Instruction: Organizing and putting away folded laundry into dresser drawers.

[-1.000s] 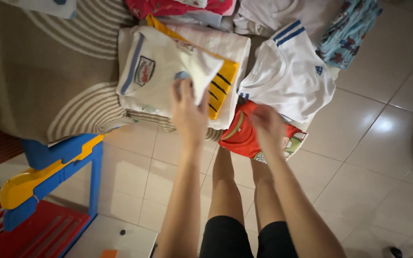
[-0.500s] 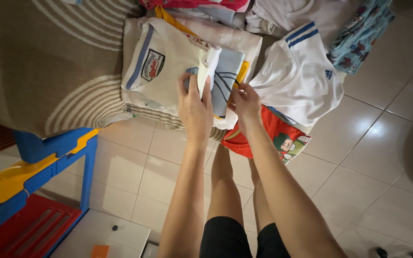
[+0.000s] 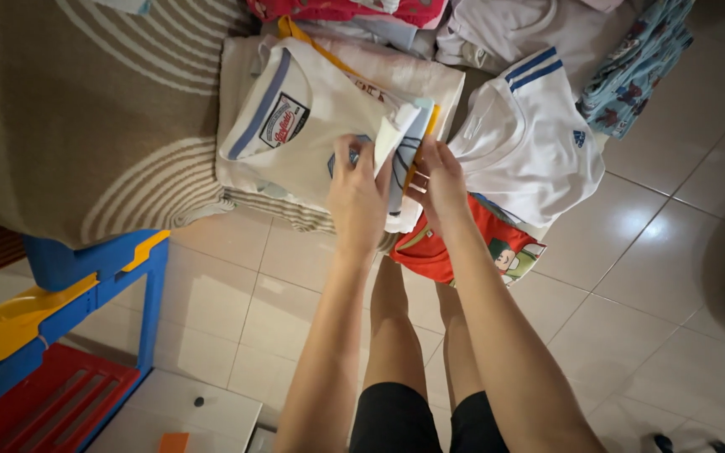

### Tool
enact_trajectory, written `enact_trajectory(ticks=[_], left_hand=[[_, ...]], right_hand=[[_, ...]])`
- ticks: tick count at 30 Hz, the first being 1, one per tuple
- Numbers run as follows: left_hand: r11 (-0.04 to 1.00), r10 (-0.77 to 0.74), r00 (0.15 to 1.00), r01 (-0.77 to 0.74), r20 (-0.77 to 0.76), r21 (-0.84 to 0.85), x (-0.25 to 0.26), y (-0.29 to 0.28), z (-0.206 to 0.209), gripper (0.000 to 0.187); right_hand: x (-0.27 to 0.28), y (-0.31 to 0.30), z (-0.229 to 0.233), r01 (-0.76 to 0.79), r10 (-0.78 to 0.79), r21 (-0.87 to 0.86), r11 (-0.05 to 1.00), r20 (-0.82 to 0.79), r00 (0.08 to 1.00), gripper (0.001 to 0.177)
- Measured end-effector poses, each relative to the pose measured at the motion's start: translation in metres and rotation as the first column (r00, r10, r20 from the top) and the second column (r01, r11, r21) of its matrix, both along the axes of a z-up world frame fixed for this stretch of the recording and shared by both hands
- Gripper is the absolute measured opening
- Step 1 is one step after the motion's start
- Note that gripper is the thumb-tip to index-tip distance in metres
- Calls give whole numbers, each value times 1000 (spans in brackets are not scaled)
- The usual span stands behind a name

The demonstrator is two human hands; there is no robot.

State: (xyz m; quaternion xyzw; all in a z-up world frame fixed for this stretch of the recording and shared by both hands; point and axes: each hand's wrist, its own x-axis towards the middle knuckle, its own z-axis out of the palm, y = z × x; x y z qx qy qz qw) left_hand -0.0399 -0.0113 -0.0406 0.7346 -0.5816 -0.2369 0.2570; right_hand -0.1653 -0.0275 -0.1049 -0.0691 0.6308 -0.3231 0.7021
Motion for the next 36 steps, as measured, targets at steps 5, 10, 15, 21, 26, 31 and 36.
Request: enact_trajectory(ticks=[5,10,15,21,26,31,36], left_hand=[[990,139,990,-139,-4,2,-10,-6,1,27],[978,193,978,-185,-83,92,-9,-6,-8,31],[972,215,972,-204,-90,120,-5,-9,-5,28],[951,185,972,-214,-145,-225,27,-2,-5,19],[849,433,901,-409,-3,-336,52,-11,46,11],[946,204,978,-184,46,-269,11,-11,18,44],[999,-49,975,47,215,16,-32,-1,-27,69]], right_hand=[[-1,-2,13,-143,146,-49,988,53,988,30],[-15,21,-36,-139,138,-95,986,-17,990,27],[-19,32,-31,65,-28,-117,991,296,955,28],[-9,9,4,-175,186,-105,979,109,976,50],[-11,15,-9,-129,142,-92,987,153,978,54],[-10,13,-7,-150,156,-59,987,136,978,50],[-27,34,-48,-120,154,-157,980,227,962,43]])
